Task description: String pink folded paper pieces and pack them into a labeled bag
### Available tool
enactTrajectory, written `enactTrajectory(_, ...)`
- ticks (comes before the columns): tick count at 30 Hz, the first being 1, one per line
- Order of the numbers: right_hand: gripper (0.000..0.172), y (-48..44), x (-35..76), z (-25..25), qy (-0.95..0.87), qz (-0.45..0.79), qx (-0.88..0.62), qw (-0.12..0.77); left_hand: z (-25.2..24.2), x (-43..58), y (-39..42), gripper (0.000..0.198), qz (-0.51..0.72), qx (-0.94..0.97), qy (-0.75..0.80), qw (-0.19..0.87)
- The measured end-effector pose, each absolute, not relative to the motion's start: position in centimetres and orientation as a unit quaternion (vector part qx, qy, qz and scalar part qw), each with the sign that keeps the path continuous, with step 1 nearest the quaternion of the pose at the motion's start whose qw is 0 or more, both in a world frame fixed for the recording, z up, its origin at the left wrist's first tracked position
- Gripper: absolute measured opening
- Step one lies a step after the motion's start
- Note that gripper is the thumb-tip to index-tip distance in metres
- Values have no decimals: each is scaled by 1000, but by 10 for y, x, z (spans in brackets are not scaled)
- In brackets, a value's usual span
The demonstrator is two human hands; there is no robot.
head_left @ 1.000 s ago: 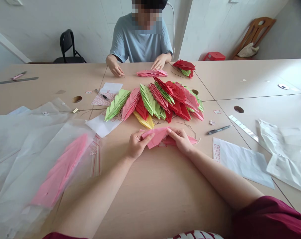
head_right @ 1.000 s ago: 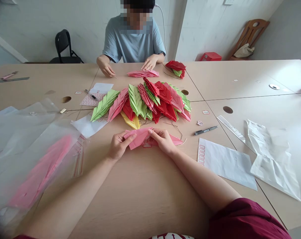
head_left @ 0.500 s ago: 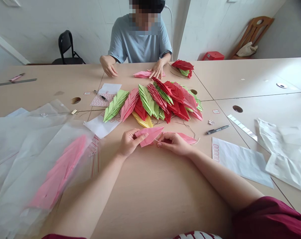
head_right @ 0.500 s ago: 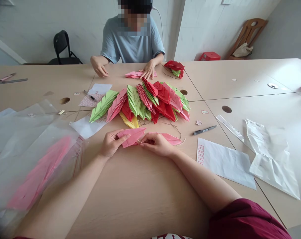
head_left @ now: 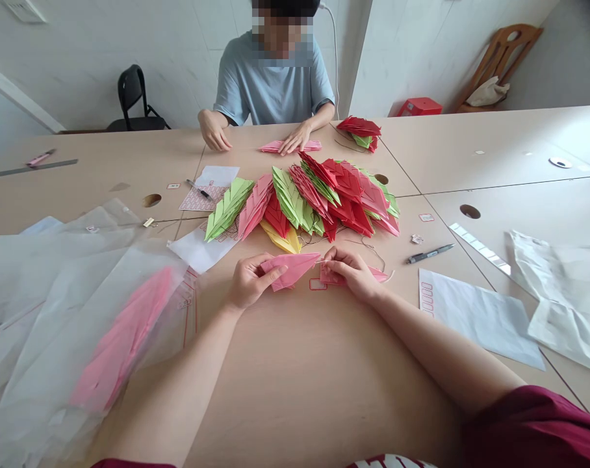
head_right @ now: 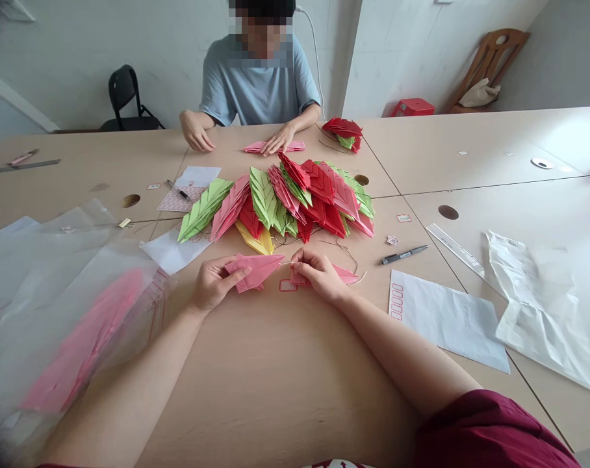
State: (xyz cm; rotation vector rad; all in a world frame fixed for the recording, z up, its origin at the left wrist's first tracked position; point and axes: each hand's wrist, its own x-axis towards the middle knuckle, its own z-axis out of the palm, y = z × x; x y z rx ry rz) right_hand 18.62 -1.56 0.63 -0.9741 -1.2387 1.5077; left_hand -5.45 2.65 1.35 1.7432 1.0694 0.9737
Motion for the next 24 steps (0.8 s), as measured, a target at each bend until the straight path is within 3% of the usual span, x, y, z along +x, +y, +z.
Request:
enactTrajectory(4, 38, -19, 185, 18, -544, 651, -342, 405, 16, -43, 17, 25, 371, 741, 420, 370)
enactTrajectory(7, 35, -18, 186, 18, -592, 616, -376, 359, 23, -38, 14, 22, 343, 792, 376, 337)
enactTrajectory(12, 39, -14, 189, 8, -548, 617, -410, 389, 30, -40, 19, 71, 219, 878, 342, 255)
enactTrajectory(15, 36, -11, 189, 3, -478, 647, -397, 442, 31, -44, 23, 47, 182, 881, 371, 229)
enactTrajectory(20, 29, -9, 189, 1, -419, 673, -369, 485, 51, -60, 29, 27, 137, 848, 373, 351)
enactTrajectory(24, 31, -9, 190, 0, -425, 671, -377, 476, 71, -74, 33, 28, 38, 783, 359, 507)
